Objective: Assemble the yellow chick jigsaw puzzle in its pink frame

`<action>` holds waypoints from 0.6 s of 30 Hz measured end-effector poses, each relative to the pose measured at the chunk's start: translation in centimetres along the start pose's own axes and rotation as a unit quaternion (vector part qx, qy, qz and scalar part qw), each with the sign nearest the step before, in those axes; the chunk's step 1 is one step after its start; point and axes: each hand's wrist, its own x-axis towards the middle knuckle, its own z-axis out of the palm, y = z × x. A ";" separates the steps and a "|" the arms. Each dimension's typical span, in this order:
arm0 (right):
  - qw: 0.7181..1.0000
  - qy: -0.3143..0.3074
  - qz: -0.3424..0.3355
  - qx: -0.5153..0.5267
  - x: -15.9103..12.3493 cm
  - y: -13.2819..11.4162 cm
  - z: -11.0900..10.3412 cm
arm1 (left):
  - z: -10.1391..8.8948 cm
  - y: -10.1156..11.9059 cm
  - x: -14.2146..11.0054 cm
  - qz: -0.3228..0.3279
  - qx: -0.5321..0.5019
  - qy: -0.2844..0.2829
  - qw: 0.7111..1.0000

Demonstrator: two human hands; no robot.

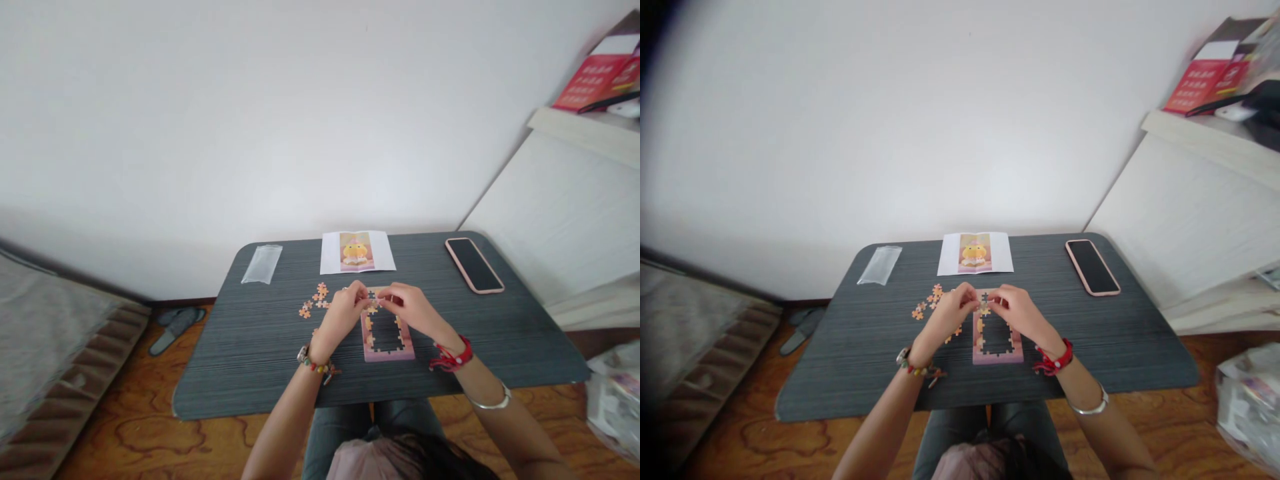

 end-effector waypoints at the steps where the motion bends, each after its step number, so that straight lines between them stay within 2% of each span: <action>1: 1.000 0.001 0.001 0.003 0.0 0.0 0.1 | 0.2 0.1 0.2 -0.002 0.005 0.000 1.000; 4: 1.000 -0.001 -0.004 0.010 -0.1 0.2 0.3 | 0.5 0.2 0.4 -0.002 0.018 -0.005 1.000; 7: 1.000 0.004 0.003 0.030 -0.2 0.6 0.8 | 0.7 0.1 0.5 -0.001 -0.014 -0.012 1.000; 13: 0.989 0.048 0.083 0.115 -0.7 1.4 2.3 | 1.3 -0.3 0.2 -0.017 -0.079 -0.019 0.997; 15: 0.990 0.051 0.076 0.108 -0.9 1.4 2.3 | 1.3 -0.5 0.2 -0.015 -0.080 -0.018 0.996; 18: 0.999 0.038 0.014 0.034 -0.8 1.2 1.7 | 1.2 -0.8 0.3 -0.015 -0.087 -0.027 0.996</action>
